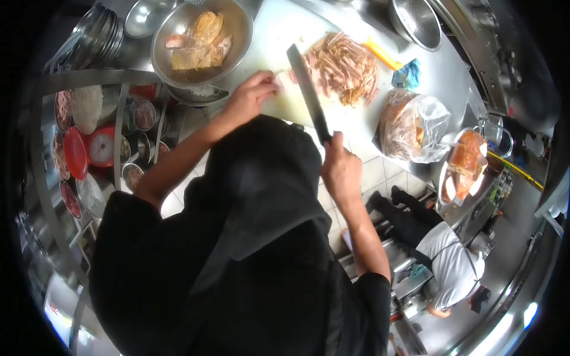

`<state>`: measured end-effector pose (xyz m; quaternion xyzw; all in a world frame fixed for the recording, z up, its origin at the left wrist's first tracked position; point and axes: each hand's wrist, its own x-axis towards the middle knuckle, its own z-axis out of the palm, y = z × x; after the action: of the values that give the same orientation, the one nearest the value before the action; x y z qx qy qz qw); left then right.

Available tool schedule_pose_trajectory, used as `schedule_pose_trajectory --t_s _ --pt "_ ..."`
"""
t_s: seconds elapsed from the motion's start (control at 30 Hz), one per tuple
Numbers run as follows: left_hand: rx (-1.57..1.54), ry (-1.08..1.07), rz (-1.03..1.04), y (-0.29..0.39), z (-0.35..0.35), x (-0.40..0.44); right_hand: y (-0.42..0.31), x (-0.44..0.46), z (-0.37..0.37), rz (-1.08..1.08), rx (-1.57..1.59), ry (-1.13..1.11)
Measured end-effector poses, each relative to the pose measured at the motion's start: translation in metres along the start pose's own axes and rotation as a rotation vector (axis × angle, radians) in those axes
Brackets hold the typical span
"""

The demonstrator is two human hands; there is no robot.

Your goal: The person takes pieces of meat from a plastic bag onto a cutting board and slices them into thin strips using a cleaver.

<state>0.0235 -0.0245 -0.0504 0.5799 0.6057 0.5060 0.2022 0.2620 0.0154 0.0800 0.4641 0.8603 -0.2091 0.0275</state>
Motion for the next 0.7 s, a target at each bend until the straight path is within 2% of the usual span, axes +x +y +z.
schedule_pose_trajectory --t_s 0.1,0.13,0.23,0.3,0.37,0.4,0.43,0.53,0.6,0.7 --pt "0.007 -0.019 -0.009 -0.005 -0.002 0.001 0.009 0.003 0.019 -0.032 0.033 0.069" --pt "0.011 -0.017 -0.008 -0.006 -0.002 0.001 0.013 0.008 0.022 -0.070 -0.037 -0.037" --pt "0.028 -0.024 0.021 -0.012 -0.006 0.012 0.014 0.013 0.005 -0.080 -0.073 -0.108" --pt "0.073 -0.071 0.035 -0.010 -0.004 0.007 0.012 0.002 0.004 -0.068 -0.051 -0.090" --pt "0.083 -0.012 0.036 -0.010 -0.001 0.006 0.012 0.001 0.014 -0.085 0.050 0.095" --pt "0.069 -0.032 0.025 -0.011 -0.001 0.004 0.014 0.004 0.020 -0.090 0.027 0.063" --pt "0.059 -0.050 0.019 -0.013 -0.001 0.004 0.017 0.012 0.023 -0.042 -0.048 -0.120" --pt "0.078 -0.032 0.036 -0.013 -0.002 0.005 0.013 0.018 0.014 -0.067 -0.046 -0.096" --pt "0.089 -0.060 0.004 -0.007 -0.001 -0.002 0.004 0.002 0.008 -0.007 0.041 -0.036" --pt "0.105 -0.067 0.018 -0.010 -0.003 0.003 0.009 -0.001 0.027 -0.030 0.031 -0.004"
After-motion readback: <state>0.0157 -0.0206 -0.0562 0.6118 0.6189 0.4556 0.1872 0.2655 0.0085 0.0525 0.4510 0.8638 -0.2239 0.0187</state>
